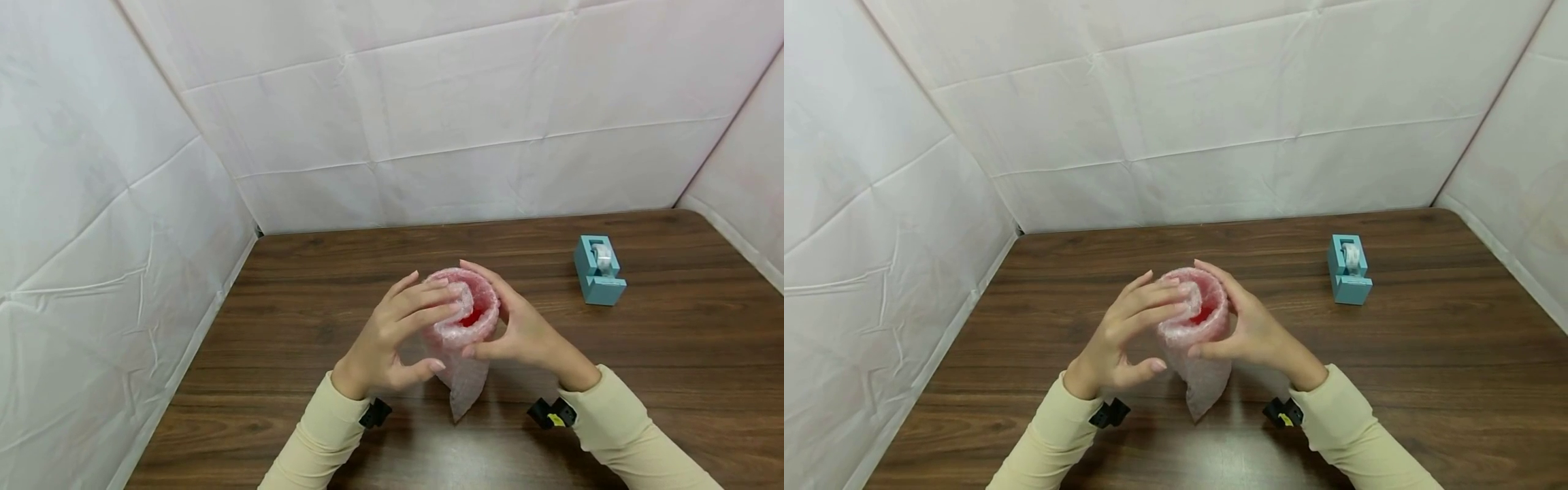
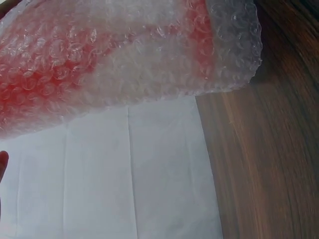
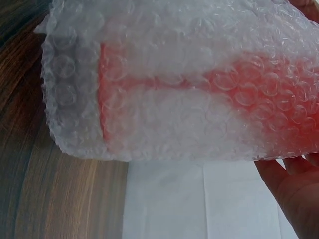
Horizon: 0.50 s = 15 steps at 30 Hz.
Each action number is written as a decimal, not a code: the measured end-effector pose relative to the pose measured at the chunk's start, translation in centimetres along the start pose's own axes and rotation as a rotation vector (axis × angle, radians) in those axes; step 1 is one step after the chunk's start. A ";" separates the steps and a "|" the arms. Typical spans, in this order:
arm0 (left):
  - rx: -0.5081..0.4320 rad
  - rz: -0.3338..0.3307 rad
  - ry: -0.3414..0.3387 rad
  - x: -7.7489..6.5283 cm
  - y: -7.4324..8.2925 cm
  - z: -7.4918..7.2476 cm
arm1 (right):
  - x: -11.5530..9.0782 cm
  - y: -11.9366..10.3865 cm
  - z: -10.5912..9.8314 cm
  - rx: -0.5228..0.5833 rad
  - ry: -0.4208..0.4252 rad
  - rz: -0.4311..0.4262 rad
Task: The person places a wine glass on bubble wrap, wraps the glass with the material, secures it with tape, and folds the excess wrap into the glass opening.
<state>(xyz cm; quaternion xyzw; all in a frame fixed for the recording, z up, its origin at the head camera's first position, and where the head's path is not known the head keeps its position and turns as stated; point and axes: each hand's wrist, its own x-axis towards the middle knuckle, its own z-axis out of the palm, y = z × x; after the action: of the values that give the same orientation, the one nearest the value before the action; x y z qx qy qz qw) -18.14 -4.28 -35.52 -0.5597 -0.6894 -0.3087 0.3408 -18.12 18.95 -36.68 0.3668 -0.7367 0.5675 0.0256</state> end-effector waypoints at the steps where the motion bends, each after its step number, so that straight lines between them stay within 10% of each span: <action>1: 0.001 -0.001 -0.006 0.0 0.0 0.1 | 0.0 0.0 0.0 -0.005 -0.001 -0.005; 15: 0.054 0.010 -0.019 0.0 0.0 0.4 | 0.0 -0.1 0.7 -0.034 -0.003 -0.011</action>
<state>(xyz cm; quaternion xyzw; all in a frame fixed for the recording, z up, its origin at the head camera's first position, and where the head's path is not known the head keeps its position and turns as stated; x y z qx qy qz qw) -18.17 -3.97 -35.79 -0.5566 -0.6979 -0.2829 0.3508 -17.76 18.38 -36.83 0.3715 -0.7441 0.5543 0.0338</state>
